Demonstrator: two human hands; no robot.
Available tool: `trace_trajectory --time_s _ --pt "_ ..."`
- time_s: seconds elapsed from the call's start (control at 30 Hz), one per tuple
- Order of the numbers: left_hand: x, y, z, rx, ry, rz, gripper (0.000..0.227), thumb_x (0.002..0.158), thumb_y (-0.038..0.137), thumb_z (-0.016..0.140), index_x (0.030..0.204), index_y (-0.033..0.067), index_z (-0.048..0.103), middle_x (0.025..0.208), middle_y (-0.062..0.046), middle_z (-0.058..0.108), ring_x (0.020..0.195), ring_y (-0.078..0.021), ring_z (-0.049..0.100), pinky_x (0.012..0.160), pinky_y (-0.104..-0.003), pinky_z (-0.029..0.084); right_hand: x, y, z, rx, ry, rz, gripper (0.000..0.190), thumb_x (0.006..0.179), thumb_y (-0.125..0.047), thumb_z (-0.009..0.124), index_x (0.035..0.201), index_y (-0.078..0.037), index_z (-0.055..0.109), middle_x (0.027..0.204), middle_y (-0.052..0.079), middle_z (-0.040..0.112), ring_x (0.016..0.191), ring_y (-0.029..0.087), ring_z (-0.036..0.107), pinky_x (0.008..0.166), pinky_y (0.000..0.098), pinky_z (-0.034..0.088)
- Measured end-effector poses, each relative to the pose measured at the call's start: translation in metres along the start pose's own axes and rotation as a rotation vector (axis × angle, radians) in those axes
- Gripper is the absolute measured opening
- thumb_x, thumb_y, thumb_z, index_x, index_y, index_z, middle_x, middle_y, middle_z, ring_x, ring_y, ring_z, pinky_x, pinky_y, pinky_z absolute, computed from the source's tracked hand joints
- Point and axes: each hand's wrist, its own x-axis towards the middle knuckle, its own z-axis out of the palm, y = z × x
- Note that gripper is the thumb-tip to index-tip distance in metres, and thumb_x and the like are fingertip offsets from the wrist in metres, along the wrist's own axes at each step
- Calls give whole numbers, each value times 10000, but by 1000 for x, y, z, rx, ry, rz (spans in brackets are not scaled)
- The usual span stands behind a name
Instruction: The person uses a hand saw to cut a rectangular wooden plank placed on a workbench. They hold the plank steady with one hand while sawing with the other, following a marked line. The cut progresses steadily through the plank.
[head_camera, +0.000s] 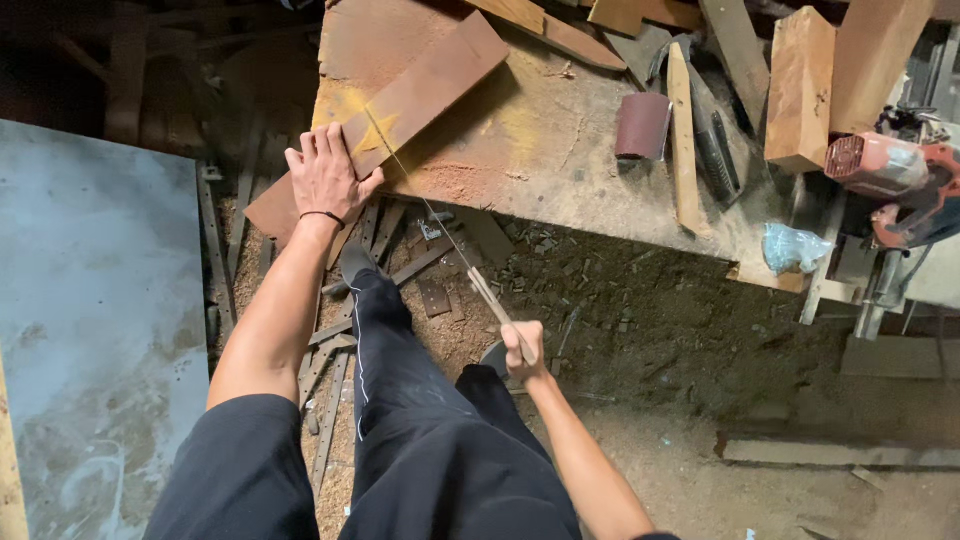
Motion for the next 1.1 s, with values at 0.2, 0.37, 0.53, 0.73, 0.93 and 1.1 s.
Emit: trace_trajectory --time_s 0.2,0.37,0.53,0.73,0.93,1.1 --pt "2 1 -9 -2 -12 24 924 803 677 755 1365 5 458 1254 -127 531 1129 -304 480 904 -475 377 106 26 97 86 62 11 702 1037 -686 325 542 -189 370 474 -72 365 377 89 365 342 287 273" --pt "-3 2 -3 -10 -14 -29 960 780 712 759 1354 2 462 1237 -132 537 1112 -312 482 873 -483 378 122 10 97 178 -37 124 668 1006 -651 407 562 -155 459 474 -38 435 363 119 440 302 323 334" --pt "1 3 -2 8 -3 -37 948 768 696 764 1348 8 467 1239 -134 538 1130 -308 485 883 -477 382 25 -26 -4 102 -36 87 645 1025 -528 414 577 -70 491 506 37 444 439 191 481 452 383 380" --pt "2 3 -6 12 -17 -15 935 764 685 763 1338 8 467 1226 -123 538 1128 -303 483 908 -476 380 115 -7 73 99 11 44 728 1009 -684 355 587 -91 348 527 17 338 455 174 377 444 368 283" --pt "0 8 -10 -19 -34 -73 954 762 689 751 1352 -6 469 1202 -133 534 1100 -309 485 884 -480 381 118 17 84 150 -24 41 646 1044 -571 396 551 -154 415 473 -50 393 388 115 356 356 350 282" --pt "5 6 -16 43 -20 -29 915 765 697 736 1308 8 480 1197 -122 534 1101 -310 487 888 -477 392 8 2 7 173 -41 47 618 1022 -558 399 598 -108 388 537 -15 367 434 131 429 445 317 448"
